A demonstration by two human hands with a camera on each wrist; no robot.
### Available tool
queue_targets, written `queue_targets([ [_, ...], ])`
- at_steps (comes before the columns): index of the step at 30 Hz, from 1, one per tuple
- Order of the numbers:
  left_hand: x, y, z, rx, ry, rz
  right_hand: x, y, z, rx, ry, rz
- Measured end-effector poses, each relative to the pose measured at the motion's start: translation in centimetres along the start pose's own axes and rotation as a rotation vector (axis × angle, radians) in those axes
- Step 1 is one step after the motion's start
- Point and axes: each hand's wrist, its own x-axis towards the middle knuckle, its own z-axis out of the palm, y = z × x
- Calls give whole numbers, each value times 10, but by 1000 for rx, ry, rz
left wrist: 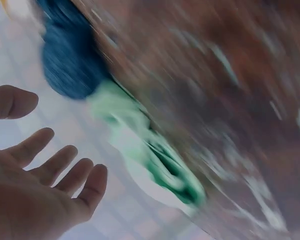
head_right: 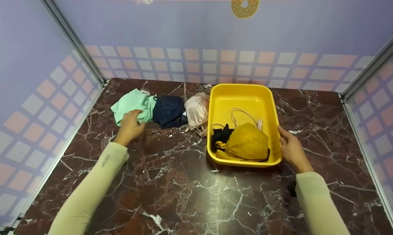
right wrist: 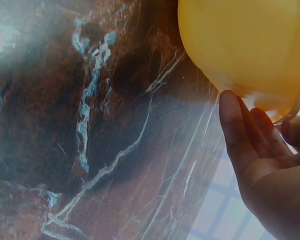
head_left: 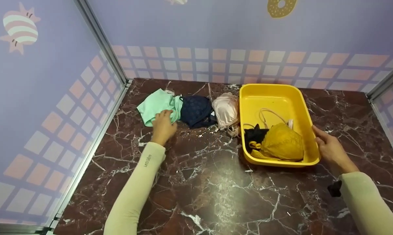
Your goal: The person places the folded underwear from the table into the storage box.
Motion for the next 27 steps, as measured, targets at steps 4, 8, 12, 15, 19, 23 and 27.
queue_targets([
  [4,0,-26,-9,54,-97,-92,1,0,2,3,3,-5],
  [8,-3,-45,-11,95,-198,-150,0,0,2,-6,8,-20],
  [12,-5,-52,-8,107,-264,-176,-2,0,1,-14,16,-41],
  [15,-8,-55,-7,109,-252,-180,-3,0,2,-11,15,-41],
  [19,-9,-55,-7,110,-225,-162,-3,0,1,-17,20,-38],
  [23,-13,-53,-7,126,-215,-137,-3,0,-1,1,10,-29],
  [27,-22,-52,-9,157,-185,-93,-2,1,0,6,10,-26],
])
